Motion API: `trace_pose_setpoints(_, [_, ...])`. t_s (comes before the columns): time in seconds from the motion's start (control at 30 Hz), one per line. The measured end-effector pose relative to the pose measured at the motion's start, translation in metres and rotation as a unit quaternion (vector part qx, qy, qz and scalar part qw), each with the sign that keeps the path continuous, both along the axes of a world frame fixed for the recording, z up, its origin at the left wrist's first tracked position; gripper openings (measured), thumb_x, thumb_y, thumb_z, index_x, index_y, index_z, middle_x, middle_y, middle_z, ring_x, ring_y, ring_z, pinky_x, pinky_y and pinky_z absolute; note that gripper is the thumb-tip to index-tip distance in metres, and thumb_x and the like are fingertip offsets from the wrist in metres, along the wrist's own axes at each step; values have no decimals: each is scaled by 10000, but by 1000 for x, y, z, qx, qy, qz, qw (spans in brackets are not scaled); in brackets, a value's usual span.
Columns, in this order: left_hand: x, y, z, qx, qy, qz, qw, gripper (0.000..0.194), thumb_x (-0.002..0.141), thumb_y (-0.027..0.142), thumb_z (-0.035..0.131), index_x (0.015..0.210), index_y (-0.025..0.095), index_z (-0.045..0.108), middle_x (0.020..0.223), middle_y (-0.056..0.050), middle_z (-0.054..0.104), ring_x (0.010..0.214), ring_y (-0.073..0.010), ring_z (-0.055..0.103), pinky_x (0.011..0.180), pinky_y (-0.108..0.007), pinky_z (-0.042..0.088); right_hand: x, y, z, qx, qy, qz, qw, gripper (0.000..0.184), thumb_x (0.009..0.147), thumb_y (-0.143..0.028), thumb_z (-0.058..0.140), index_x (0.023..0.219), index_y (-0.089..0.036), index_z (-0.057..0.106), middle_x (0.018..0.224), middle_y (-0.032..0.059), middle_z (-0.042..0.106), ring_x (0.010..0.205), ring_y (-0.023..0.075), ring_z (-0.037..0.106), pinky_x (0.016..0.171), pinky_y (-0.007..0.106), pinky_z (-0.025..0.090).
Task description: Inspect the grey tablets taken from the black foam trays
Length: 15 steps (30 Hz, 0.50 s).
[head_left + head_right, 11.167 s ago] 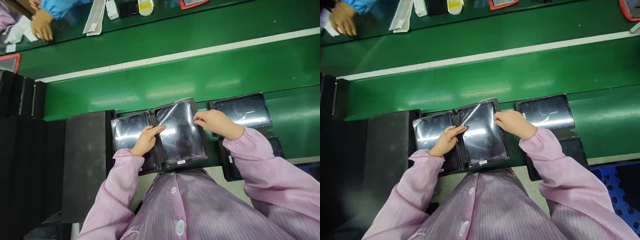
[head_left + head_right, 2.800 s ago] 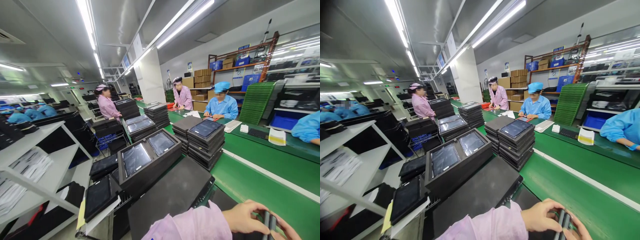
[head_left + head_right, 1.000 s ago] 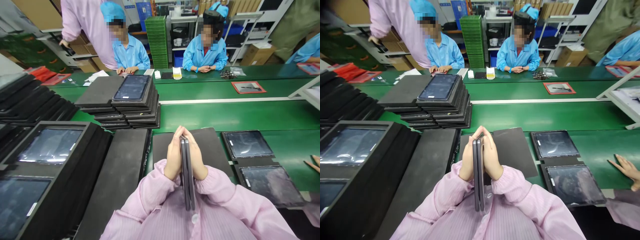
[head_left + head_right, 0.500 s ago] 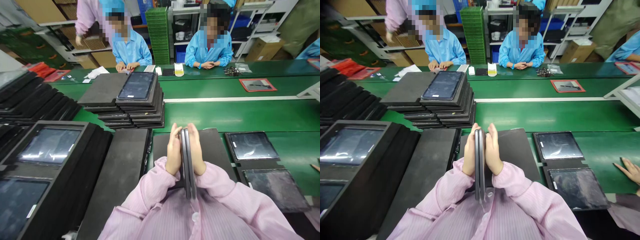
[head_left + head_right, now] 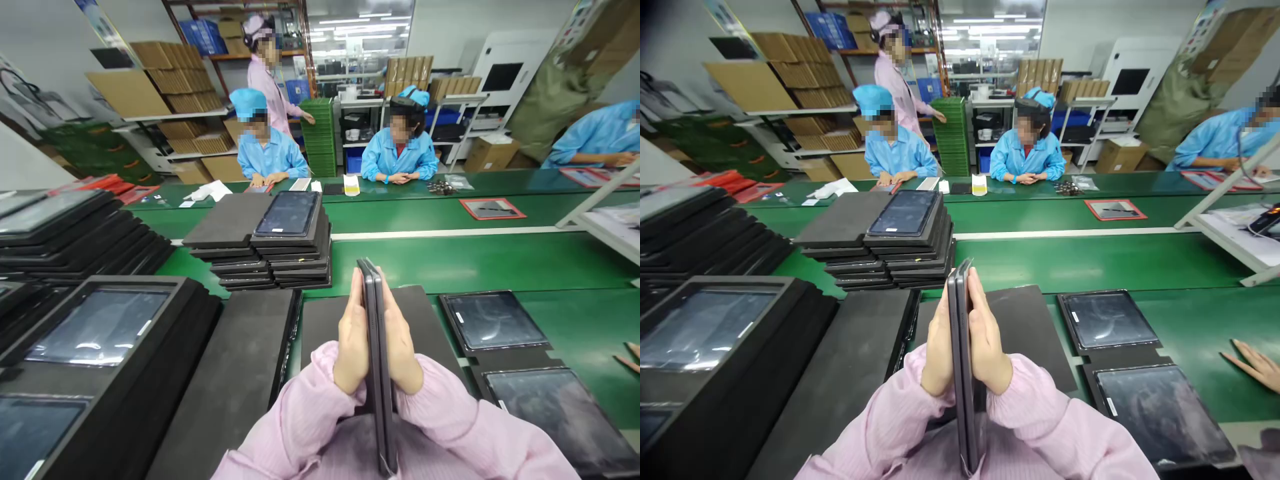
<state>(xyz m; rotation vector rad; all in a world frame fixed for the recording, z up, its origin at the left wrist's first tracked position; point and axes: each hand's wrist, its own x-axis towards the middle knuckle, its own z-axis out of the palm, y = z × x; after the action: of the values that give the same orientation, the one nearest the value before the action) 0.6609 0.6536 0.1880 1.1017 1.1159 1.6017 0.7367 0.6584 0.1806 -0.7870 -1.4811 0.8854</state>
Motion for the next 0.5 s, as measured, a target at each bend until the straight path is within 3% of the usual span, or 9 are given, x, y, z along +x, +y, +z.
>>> trace_pose_setpoints(0.13, [5, -11, 9, 6, -15, -12, 1000, 661, 821, 641, 410, 1316, 211, 497, 1405, -75, 456, 1311, -252, 391, 1096, -344, 339, 5, -11, 4, 18, 12, -4, 1000, 447, 981, -397, 267, 1421, -324, 300, 1494, -30, 291, 1374, 204, 252, 1145, 439, 248])
trace_pose_setpoints(0.37, [8, -22, 14, 1, -7, -18, 1000, 683, 818, 649, 403, 1330, 204, 476, 1400, -75, 462, 1313, -236, 389, 1096, -329, 336, 9, -22, 11, -7, 18, -12, 1000, 485, 968, -448, 283, 1417, -270, 327, 1482, 8, 317, 1364, 207, 278, 1142, 435, 252])
trace_pose_setpoints(0.5, [11, -23, 26, -32, -22, -16, 999, 540, 873, 519, 436, 1313, 211, 497, 1394, -49, 474, 1321, -204, 376, 1106, -299, 312, 10, -23, 20, -40, 19, -26, 999, 518, 951, -501, 296, 1398, -252, 373, 1462, 14, 355, 1358, 202, 294, 1138, 406, 268])
